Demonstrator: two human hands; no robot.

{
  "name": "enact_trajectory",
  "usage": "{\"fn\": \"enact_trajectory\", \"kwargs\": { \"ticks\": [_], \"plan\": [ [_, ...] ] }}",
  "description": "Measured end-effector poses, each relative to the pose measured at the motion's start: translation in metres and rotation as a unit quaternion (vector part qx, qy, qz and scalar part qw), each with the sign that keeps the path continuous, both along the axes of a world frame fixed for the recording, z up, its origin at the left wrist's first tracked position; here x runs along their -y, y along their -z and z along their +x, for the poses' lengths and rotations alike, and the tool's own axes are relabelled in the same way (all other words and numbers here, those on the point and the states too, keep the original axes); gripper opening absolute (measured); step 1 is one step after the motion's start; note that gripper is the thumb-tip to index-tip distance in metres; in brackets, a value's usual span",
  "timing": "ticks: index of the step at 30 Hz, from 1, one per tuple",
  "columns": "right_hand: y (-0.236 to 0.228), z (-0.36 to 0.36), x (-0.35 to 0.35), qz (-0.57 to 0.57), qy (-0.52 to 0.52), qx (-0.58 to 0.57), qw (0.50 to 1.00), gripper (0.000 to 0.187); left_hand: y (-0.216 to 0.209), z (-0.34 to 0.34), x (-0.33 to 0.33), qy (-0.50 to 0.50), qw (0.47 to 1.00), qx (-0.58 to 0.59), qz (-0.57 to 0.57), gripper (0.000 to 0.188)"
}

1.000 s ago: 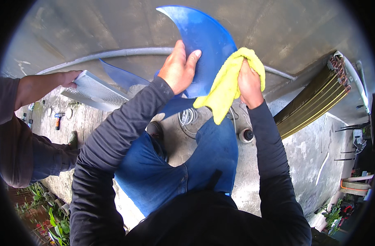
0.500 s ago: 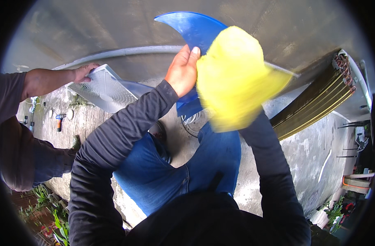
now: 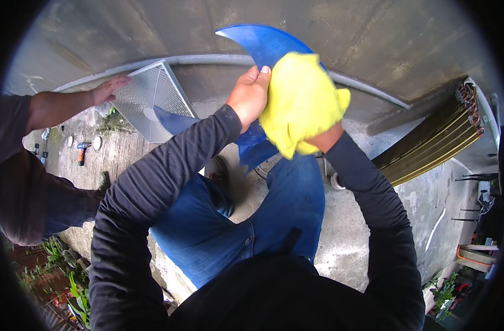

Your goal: The person sits on the floor and wipes a blue fan blade and a white fan grille with a yellow cloth. The person handles the components one at a time and wipes both sides of each part.

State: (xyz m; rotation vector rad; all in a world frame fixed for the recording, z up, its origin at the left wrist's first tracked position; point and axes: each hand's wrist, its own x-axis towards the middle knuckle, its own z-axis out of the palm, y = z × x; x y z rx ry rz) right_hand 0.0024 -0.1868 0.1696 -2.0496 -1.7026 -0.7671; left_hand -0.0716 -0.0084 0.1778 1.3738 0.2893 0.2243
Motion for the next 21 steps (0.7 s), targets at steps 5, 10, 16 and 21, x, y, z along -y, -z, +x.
{"fn": "enact_trajectory", "kwargs": {
  "ticks": [5,10,16,21],
  "plan": [
    [-0.038,0.036,-0.036,0.064,-0.008,-0.008,0.998,0.053,0.021,-0.002,0.016,0.059,0.994,-0.013,0.086,0.038],
    [-0.06,0.055,-0.046,0.023,-0.063,0.019,0.998,0.038,0.016,-0.017,0.015,0.095,0.949,-0.009,0.301,0.031],
    [-0.056,0.078,-0.055,0.037,0.067,-0.053,0.996,0.034,0.006,-0.023,0.018,0.094,0.929,0.055,0.355,0.03],
    [-0.079,0.098,-0.01,0.212,0.071,-0.031,0.974,0.04,0.0,-0.005,0.001,-0.003,0.961,-0.012,0.276,0.038]
  ]
}}
